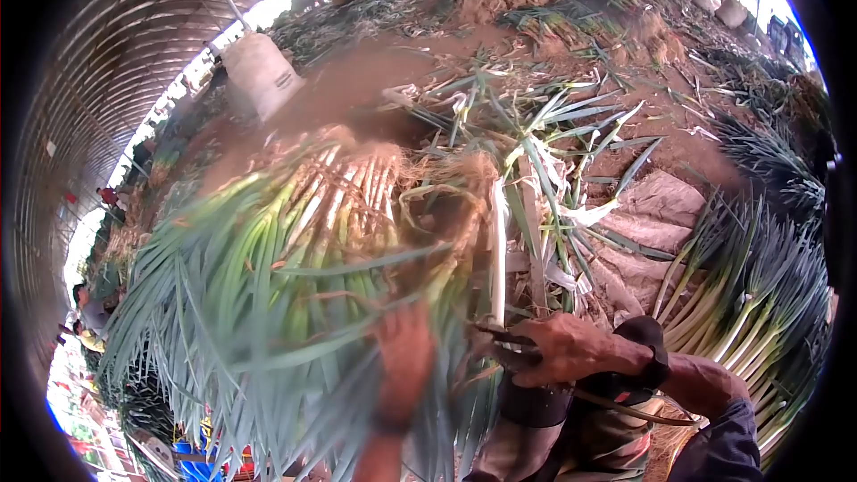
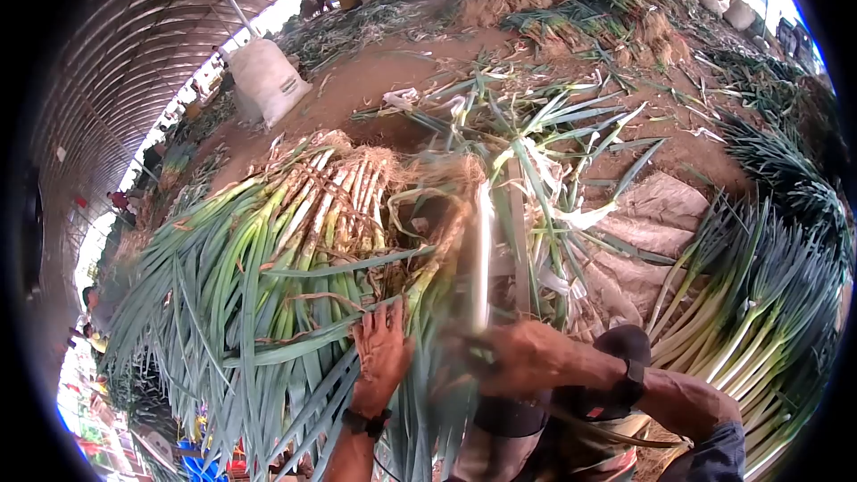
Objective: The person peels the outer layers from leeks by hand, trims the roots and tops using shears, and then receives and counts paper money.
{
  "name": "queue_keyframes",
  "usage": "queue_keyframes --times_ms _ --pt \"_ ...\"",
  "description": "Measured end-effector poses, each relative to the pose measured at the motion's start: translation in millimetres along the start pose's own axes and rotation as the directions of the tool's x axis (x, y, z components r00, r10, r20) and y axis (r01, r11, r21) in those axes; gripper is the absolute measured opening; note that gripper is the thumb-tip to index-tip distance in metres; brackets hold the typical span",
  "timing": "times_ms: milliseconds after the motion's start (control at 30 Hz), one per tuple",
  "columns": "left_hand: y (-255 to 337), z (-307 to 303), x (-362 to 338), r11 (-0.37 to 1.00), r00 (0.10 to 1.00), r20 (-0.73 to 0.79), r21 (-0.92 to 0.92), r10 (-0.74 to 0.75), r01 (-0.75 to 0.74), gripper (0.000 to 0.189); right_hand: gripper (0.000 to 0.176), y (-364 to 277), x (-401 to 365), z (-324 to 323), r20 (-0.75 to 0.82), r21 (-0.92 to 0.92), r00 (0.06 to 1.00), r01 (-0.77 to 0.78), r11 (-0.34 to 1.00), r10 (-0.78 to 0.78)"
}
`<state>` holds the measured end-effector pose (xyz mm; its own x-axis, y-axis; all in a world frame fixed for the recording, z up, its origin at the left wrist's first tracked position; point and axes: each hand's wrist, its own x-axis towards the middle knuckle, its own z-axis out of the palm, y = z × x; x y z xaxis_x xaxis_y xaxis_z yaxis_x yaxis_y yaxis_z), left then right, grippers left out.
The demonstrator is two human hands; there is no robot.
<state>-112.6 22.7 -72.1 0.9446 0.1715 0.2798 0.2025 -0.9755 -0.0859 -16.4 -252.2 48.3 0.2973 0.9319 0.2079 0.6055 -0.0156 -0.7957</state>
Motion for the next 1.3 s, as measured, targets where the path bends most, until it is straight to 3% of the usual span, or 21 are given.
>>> queue_keyframes --times_ms 100,200,267,367,467,600,700,800,867,900,967,1000,1033,1100,1133,1200,1233,1267,1300 --pt "0.4 -5.2 5.6 0.998 0.993 0.105 0.017 0.060 -0.062 0.061 0.057 -20.2 9.3 -2.5 0.071 0.046 0.957 -0.284 0.958 0.281" --pt "-5.2 10.6 13.3 0.994 0.970 0.230 0.049 0.079 -0.093 0.044 0.057 -15.1 10.5 3.3 0.122 -0.079 0.905 -0.400 0.913 0.407" --pt "-13.6 4.8 20.2 0.994 0.942 0.322 0.036 0.091 -0.108 0.031 0.056 -16.5 8.8 3.6 0.101 -0.082 0.917 -0.379 0.922 0.386" --pt "-22.5 15.4 14.6 0.963 0.951 0.295 0.215 0.092 -0.160 0.016 0.056 -17.1 7.3 1.9 0.100 -0.058 0.923 -0.367 0.928 0.371" --pt "-29.9 -11.4 7.0 0.976 0.978 0.179 -0.203 0.111 -0.073 0.014 0.057 -18.9 7.0 0.4 0.136 -0.055 0.904 -0.401 0.914 0.405" --pt "-37.7 -86.1 -4.0 0.936 0.982 0.181 -0.353 0.060 0.008 0.020 0.055 -20.4 6.6 -2.8 0.141 -0.020 0.904 -0.405 0.914 0.404" --pt "-61.9 -120.5 -17.7 0.916 0.952 0.265 -0.400 0.156 -0.039 0.018 0.040 -8.6 2.4 8.0 -0.117 -0.042 0.990 -0.086 0.995 0.080" --pt "-64.6 -150.1 -30.7 0.878 0.875 0.485 -0.424 0.013 0.222 0.013 0.047 8.4 5.7 16.6 -0.198 -0.092 0.980 0.012 0.996 -0.030" --pt "-66.7 -189.6 -39.2 0.731 0.883 0.440 -0.547 -0.163 0.407 0.012 0.048 -7.5 8.3 2.8 -0.084 0.095 0.977 -0.189 0.977 0.197" --pt "-120.3 -179.2 -62.0 0.721 0.894 0.346 -0.537 -0.286 0.439 0.012 0.049 -9.4 7.4 1.3 -0.049 0.136 0.967 -0.241 0.961 0.250" --pt "-175.8 -211.2 -71.6 0.928 0.945 0.100 -0.181 -0.313 0.326 0.009 0.050 -10.2 5.9 0.8 -0.016 0.166 0.955 -0.289 0.943 0.296" --pt "-203.5 -227.3 -76.6 0.947 0.948 -0.025 0.028 -0.319 0.319 0.009 0.050 -7.6 6.3 3.1 -0.030 0.166 0.957 -0.280 0.945 0.289" --pt "-242.7 -241.2 -78.0 0.885 0.912 -0.172 0.230 -0.372 0.404 0.013 0.051 -5.0 6.7 5.4 -0.043 0.167 0.959 -0.271 0.948 0.282" --pt "-285.0 -267.6 -81.0 0.613 0.841 -0.266 0.587 -0.471 0.529 0.021 0.052 0.7 7.0 12.8 -0.062 0.172 0.960 -0.258 0.951 0.272" --pt "-280.8 -268.9 -75.7 0.517 0.877 -0.357 0.710 -0.322 0.478 0.022 0.053 -0.6 8.7 12.6 -0.055 0.167 0.962 -0.256 0.952 0.268" --pt "-262.7 -252.0 -61.8 0.488 0.910 -0.336 0.769 -0.243 0.414 0.033 0.053 -4.6 13.6 5.6 0.026 0.115 0.963 -0.268 0.957 0.266" --pt "-240.3 -232.4 -48.7 0.579 0.915 -0.244 0.714 -0.323 0.395 0.044 0.054 0.4 15.0 10.8 -0.073 0.120 0.993 -0.085 0.989 0.094" --pt "-210.2 -207.0 -38.7 0.706 0.954 -0.142 0.646 -0.265 0.292 0.045 0.056 9.7 16.4 21.4 -0.167 0.109 0.983 0.098 0.989 -0.079" --pt "-175.0 -179.3 -27.8 0.812 0.980 -0.048 0.553 -0.194 0.188 0.045 0.057 11.3 16.2 25.6 -0.200 0.057 0.970 0.156 0.986 -0.142"
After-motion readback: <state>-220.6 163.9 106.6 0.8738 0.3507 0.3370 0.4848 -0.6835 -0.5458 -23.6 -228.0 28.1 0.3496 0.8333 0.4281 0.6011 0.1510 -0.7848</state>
